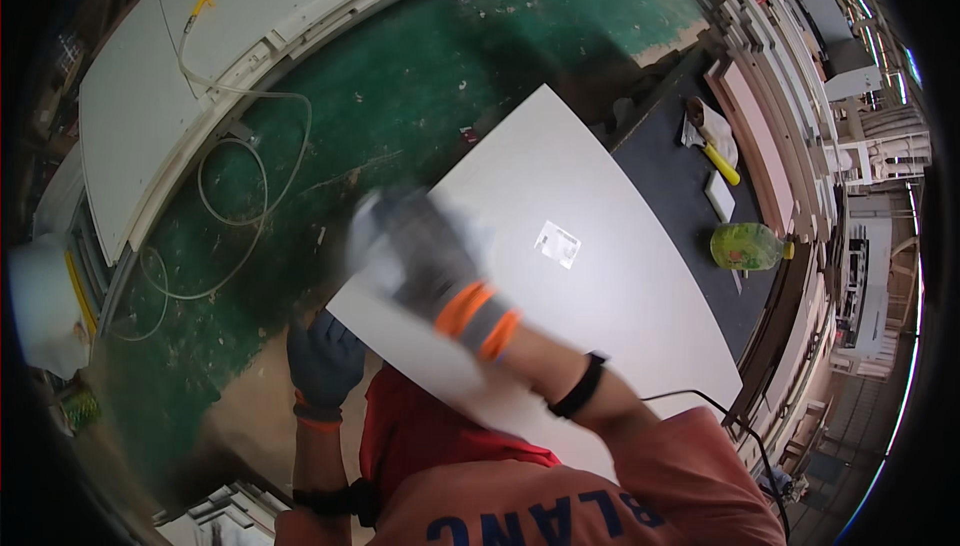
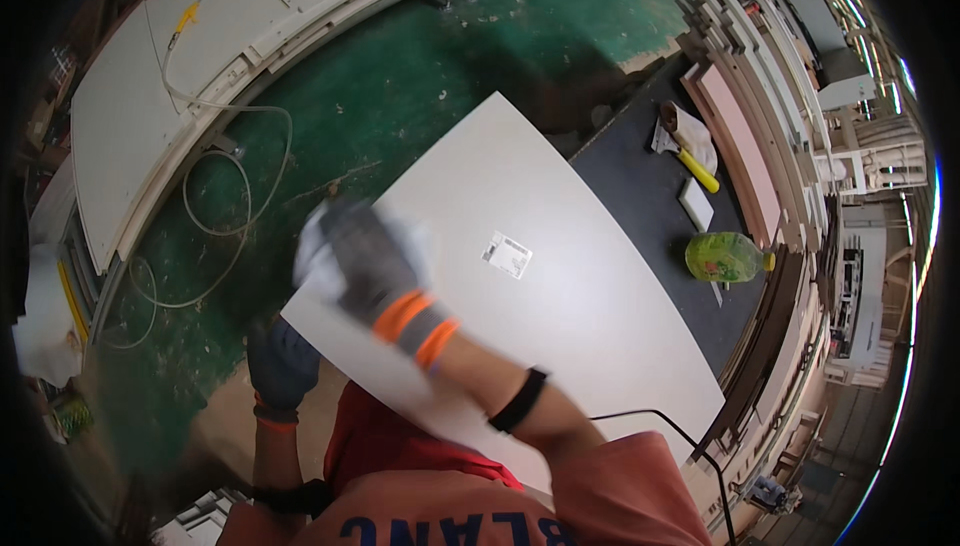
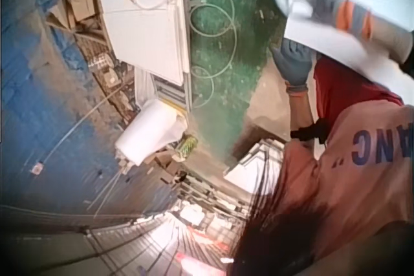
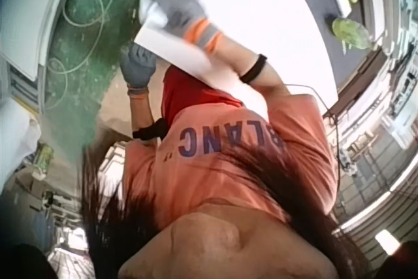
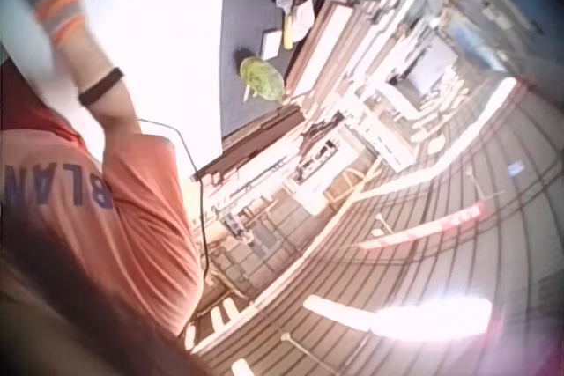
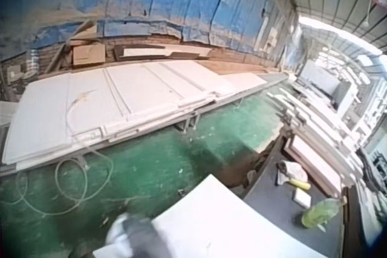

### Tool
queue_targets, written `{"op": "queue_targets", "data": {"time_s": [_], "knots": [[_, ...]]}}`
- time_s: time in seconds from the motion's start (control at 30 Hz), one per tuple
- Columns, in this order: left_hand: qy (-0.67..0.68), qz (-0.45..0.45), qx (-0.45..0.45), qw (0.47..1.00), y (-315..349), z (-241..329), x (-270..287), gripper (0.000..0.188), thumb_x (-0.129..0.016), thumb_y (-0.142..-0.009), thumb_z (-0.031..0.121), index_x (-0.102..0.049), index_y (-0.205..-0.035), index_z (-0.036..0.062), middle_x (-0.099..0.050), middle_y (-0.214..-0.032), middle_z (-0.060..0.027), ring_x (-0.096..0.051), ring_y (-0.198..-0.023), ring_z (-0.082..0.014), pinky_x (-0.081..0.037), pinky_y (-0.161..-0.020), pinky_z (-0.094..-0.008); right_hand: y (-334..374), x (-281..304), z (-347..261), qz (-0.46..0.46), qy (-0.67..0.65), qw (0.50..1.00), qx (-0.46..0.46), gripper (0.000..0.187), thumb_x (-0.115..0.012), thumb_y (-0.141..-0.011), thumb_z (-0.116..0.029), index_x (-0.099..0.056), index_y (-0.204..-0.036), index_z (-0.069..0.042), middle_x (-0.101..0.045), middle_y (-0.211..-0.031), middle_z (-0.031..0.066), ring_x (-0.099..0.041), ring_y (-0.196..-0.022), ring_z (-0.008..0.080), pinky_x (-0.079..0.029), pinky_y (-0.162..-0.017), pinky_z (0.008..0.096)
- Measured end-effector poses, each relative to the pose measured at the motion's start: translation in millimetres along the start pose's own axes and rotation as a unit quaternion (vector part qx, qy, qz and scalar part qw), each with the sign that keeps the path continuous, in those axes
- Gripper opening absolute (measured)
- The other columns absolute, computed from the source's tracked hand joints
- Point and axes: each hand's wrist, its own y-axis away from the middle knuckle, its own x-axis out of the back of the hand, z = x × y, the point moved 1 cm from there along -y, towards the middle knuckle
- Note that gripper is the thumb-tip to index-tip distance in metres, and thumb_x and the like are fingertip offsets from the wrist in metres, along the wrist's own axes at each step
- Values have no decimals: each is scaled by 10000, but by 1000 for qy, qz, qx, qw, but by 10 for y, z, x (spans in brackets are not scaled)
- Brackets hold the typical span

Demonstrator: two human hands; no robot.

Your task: Wiping down white furniture panels with a cloth and cleaning solution, then stacking them.

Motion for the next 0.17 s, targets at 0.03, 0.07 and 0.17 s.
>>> {"op": "queue_targets", "data": {"time_s": [0.03, 0.07, 0.17], "knots": [[-68, -6, -26, 997, -45, 5, -173, 520, -308, -1030, 369, -326, -1411, 16, -459, -1384, -109, -441, -1274, -216, -340, -1085, -380, -86, -96, -323, -249, -47, 965, -60, 765, -700, -680, -187, -422, -1361, 22, -379, -1446, 214, -311, -1380, 353, -221, -1164, 430], [-138, -20, -51, 989, -101, 1, -316, 491, -311, -1034, 334, -329, -1410, 19, -458, -1381, -109, -457, -1259, -217, -370, -1064, -378, 230, -223, -562, -141, 0, 989, 50, 757, -670, -701, -180, -407, -1384, 12, -374, -1454, 206, -256, -1416, 324, -139, -1192, 434], [-549, 170, -126, 809, 30, 187, 520, 704, -545, -922, 415, -258, -1467, 76, -406, -1430, -141, -471, -1269, -268, -382, -1059, -398, 479, -255, -821, -153, -28, 983, 96, 728, -650, -743, -238, -408, -1385, 7, -343, -1489, 155, -232, -1427, 319, -115, -1198, 459]]}}
